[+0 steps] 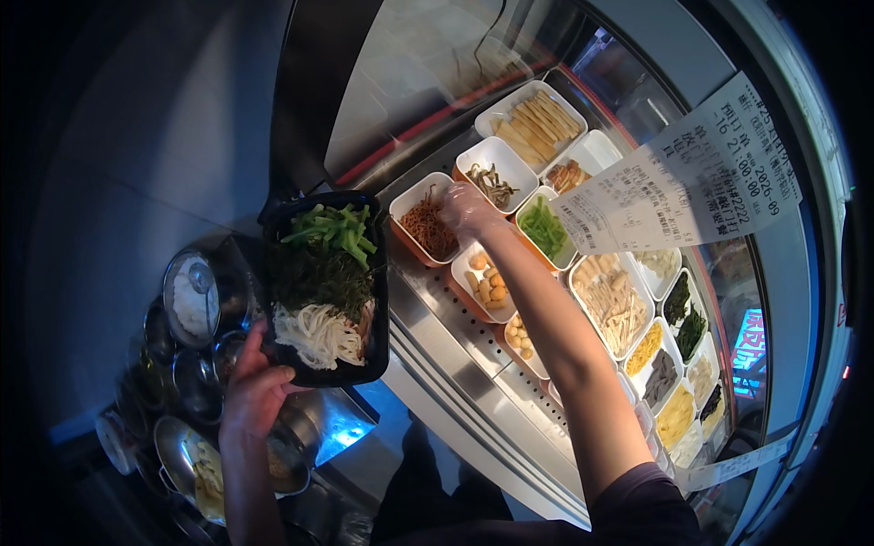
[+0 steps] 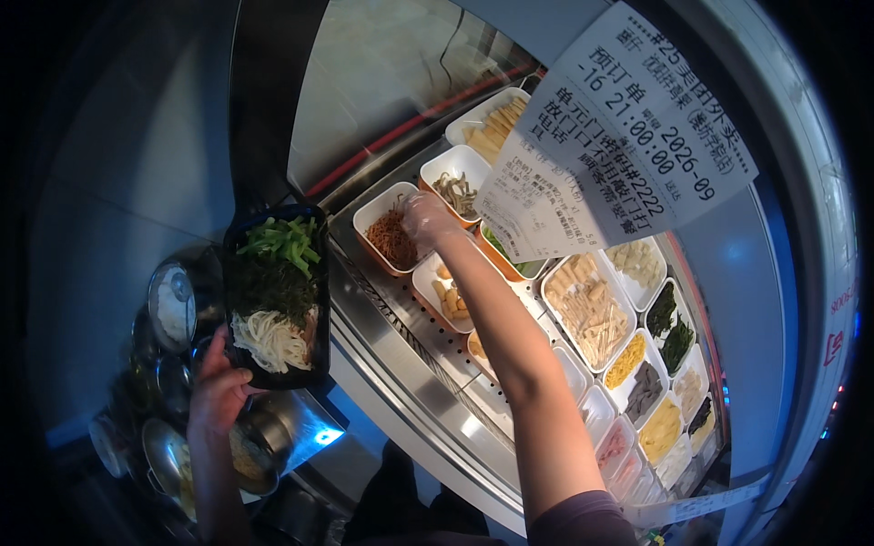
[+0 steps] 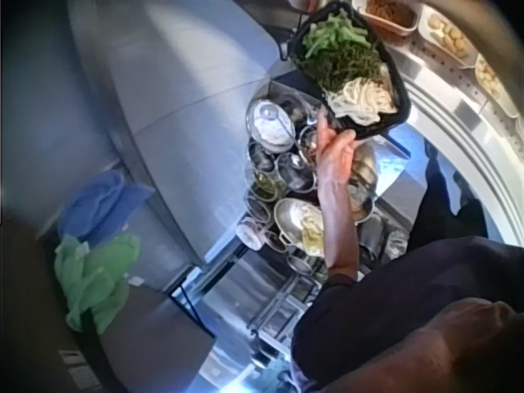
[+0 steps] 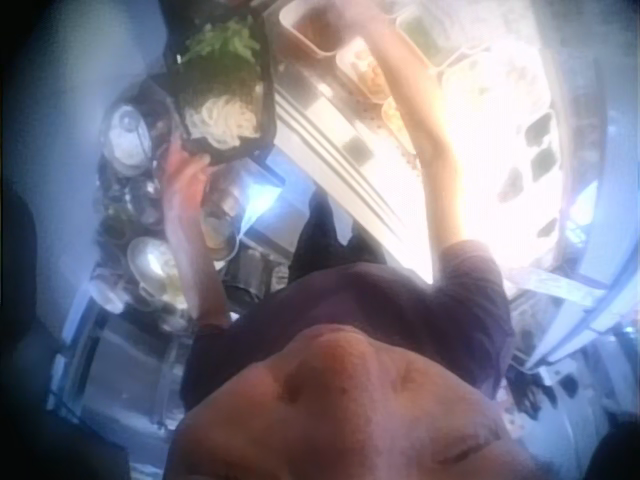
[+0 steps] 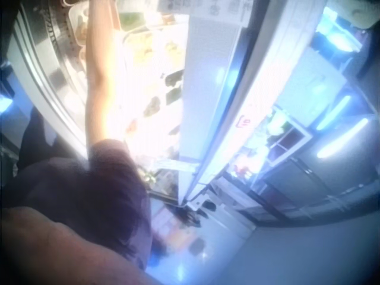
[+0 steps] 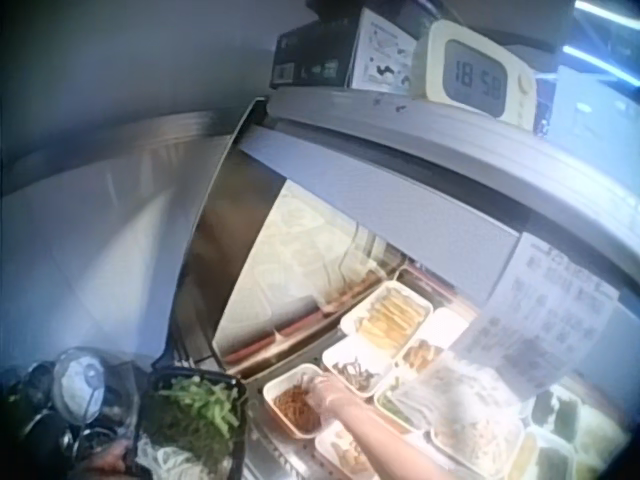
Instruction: The person assembles a meal by adding various ingredients from a refrigerated display into a black container. They then move to a sink area, put on yellow gloves, and wash a metal pan before returning to the food preparation area.
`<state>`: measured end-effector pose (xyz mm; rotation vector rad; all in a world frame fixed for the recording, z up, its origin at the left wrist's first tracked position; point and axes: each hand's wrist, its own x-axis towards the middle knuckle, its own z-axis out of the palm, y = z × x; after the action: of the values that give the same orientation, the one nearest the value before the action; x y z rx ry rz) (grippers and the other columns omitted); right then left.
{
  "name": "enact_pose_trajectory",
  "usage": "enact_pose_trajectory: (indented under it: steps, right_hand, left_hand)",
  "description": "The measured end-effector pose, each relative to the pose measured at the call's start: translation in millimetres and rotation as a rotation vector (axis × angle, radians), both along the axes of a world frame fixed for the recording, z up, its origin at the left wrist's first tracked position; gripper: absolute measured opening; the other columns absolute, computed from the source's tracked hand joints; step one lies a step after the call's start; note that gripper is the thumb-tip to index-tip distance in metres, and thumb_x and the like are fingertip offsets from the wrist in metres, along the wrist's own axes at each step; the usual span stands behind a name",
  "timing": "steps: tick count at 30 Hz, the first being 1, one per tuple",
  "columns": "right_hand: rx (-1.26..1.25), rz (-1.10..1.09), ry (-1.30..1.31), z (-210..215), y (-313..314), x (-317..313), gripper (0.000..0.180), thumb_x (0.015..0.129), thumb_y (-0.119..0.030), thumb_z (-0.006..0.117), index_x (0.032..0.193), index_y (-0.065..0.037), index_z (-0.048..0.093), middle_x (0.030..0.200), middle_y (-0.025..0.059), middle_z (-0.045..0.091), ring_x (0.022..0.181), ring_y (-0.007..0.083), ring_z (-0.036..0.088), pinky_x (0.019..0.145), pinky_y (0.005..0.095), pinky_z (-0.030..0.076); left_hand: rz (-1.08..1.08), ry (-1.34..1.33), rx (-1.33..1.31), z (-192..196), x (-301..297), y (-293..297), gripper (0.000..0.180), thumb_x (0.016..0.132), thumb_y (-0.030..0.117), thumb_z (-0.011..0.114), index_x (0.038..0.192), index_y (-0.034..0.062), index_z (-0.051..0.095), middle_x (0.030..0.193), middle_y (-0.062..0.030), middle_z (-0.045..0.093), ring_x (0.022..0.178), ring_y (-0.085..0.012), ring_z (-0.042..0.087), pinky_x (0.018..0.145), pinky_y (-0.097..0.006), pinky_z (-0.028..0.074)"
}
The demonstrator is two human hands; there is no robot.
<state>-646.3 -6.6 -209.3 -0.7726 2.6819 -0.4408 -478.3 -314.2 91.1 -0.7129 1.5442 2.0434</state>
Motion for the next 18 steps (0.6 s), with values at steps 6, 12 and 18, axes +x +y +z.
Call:
enact_pose_trajectory:
  steps: [6, 12, 18]
  right_hand:
    - [-0.124, -0.1, -0.096, -11.9, -26.3, 4.4, 0.03, 0.075, -0.016, 0.06, 0.103, -0.009, 0.07, 0.095, 0.0189, 0.07, 0.095, 0.032, 0.067, 0.086, 0.0389, 0.053]
    - [-0.343, -0.269, -0.279, 30.7, -14.0, 4.2, 0.036, 0.076, -0.015, 0.062, 0.111, -0.011, 0.069, 0.096, 0.018, 0.07, 0.096, 0.0336, 0.067, 0.087, 0.0397, 0.053]
    - [-0.134, -0.23, -0.235, 20.6, -44.1, 9.4, 0.025, 0.079, -0.014, 0.06, 0.101, -0.011, 0.072, 0.099, 0.0158, 0.07, 0.094, 0.0329, 0.067, 0.087, 0.0408, 0.053]
  left_hand:
    - [-0.005, -0.004, 0.051, -7.7, -5.4, 1.1, 0.076, 0.076, -0.014, 0.05, 0.147, 0.0047, 0.028, 0.137, -0.0208, 0.049, 0.122, -0.0358, 0.056, 0.093, -0.053, 0.055]
    - [0.015, 0.003, 0.03, -8.2, -10.4, 3.9, 0.078, 0.076, -0.014, 0.049, 0.149, 0.0039, 0.026, 0.138, -0.0214, 0.048, 0.123, -0.0361, 0.056, 0.093, -0.053, 0.055]
    - [0.011, -0.003, 0.035, -14.0, -13.8, 0.7, 0.077, 0.077, -0.014, 0.048, 0.149, 0.0039, 0.025, 0.138, -0.0219, 0.048, 0.123, -0.0365, 0.055, 0.093, -0.053, 0.055]
